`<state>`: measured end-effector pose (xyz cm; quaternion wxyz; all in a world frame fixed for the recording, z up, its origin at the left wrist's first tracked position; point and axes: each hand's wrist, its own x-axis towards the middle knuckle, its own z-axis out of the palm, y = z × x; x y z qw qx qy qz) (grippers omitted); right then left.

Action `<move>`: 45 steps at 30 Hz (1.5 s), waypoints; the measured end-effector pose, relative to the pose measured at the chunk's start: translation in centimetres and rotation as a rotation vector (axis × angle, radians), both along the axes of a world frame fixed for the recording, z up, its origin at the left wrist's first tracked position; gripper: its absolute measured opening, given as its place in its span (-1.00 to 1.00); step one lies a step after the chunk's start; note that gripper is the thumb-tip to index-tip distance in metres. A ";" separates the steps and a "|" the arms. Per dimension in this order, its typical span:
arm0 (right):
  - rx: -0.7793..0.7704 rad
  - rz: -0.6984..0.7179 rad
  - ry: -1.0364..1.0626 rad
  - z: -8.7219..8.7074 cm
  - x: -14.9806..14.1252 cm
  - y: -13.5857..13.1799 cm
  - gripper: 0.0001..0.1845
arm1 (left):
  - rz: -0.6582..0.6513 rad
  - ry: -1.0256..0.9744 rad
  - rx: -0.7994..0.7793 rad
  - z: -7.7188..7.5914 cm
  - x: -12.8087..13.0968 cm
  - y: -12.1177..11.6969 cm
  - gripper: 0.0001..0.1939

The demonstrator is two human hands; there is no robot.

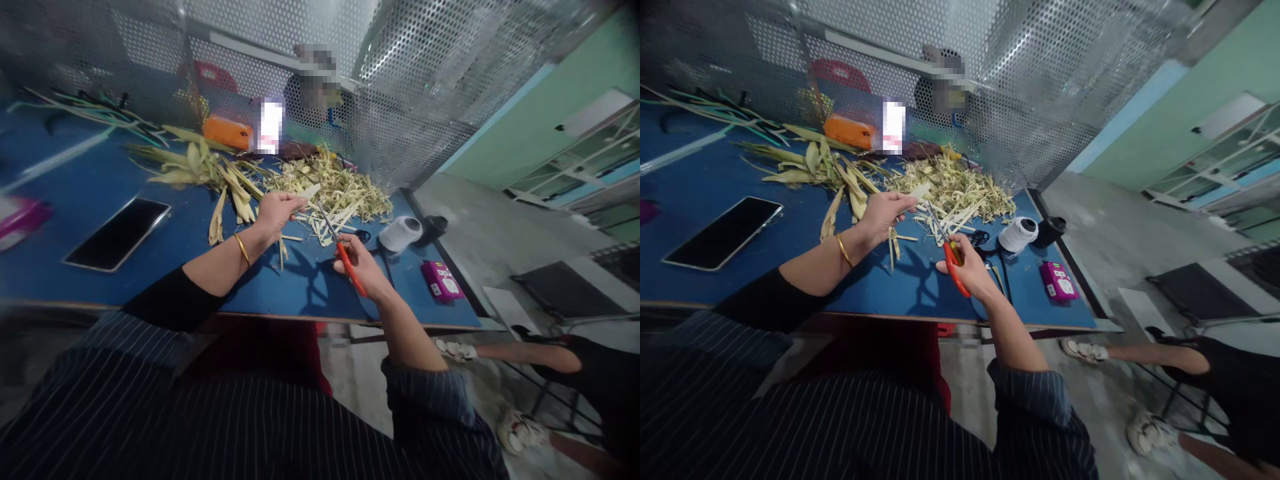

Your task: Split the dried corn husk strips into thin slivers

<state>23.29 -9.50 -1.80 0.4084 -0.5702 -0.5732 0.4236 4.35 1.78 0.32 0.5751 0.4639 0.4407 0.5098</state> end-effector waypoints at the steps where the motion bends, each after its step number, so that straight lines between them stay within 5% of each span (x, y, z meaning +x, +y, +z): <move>1: 0.007 -0.007 -0.016 0.1 -0.1 0.1 -0.35 | -0.009 0.008 0.001 0.0 0.1 -0.1 -0.87; 10: 0.033 -0.038 0.019 0.1 -1.3 1.1 -0.48 | -0.135 0.086 -0.013 -0.6 0.3 -0.2 -0.88; 28: 0.078 -0.022 -0.041 0.0 -0.3 0.6 -0.49 | -0.301 0.210 -0.021 1.0 -0.8 0.4 -0.87; 31: 0.139 -0.088 -0.209 -0.3 -0.1 1.1 -0.45 | -0.295 0.202 -0.037 0.9 -0.8 0.3 -0.87; 35: 0.200 -0.216 -0.861 -0.2 -0.5 2.1 -0.44 | -0.234 0.105 -0.048 1.4 -0.7 -0.2 -0.83; 39: 0.095 -0.089 -1.329 0.2 -1.1 2.5 -0.59 | -0.182 0.001 -0.030 2.0 -0.8 -0.7 -0.82; 42: 0.041 -0.067 -1.413 1.4 -1.7 2.4 -0.62 | -0.088 -0.057 0.030 2.1 -0.7 -0.8 -0.83; 45: 0.177 -0.063 -1.107 2.8 -3.3 2.8 -0.62 | 0.014 -0.118 0.110 1.9 -0.5 -1.2 -0.81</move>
